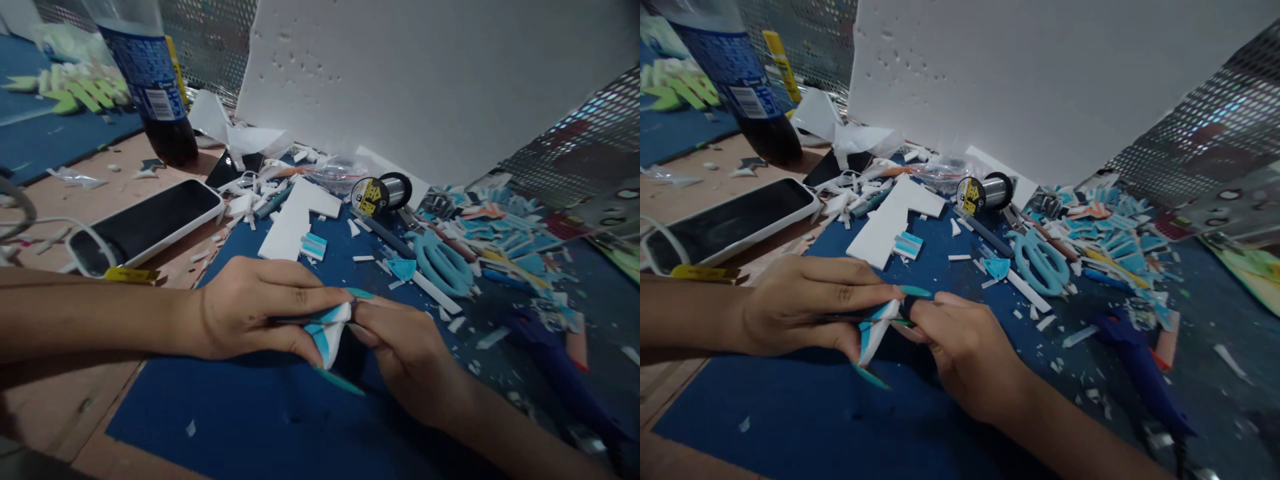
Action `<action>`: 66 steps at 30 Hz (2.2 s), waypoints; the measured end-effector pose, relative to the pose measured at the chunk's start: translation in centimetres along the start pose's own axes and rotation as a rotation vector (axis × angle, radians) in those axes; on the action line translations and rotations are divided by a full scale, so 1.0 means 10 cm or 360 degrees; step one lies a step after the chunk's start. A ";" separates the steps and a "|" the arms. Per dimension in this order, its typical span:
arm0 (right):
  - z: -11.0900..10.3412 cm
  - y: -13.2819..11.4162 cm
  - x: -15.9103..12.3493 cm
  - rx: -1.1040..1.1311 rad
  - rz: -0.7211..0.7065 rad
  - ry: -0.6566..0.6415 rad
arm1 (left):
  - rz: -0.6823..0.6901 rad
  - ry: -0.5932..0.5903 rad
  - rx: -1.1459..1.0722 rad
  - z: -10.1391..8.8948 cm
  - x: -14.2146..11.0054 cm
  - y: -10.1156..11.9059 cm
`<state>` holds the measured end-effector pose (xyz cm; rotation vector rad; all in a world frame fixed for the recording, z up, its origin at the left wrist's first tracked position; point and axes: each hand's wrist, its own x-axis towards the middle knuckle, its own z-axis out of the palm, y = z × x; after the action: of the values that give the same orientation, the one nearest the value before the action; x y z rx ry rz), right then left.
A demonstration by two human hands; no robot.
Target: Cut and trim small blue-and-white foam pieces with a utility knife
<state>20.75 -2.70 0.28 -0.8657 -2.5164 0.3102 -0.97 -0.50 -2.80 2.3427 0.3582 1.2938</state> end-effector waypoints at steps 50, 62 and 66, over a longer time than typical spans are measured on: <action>-0.04 0.26 -0.08 0.0075 0.0179 0.0100 | -0.0255 -0.0008 0.0499 -0.08 0.07 0.03; 0.02 0.29 -0.09 0.0188 0.0140 -0.0106 | -0.0460 0.0055 0.0149 -0.06 0.03 0.05; 0.03 0.28 -0.08 0.0142 0.0098 -0.0118 | -0.0427 -0.0030 0.0139 -0.06 0.04 0.05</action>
<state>22.62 -1.00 -1.25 -0.9130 -2.5257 0.4789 -1.25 -0.60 -1.96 2.2805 0.7092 1.1476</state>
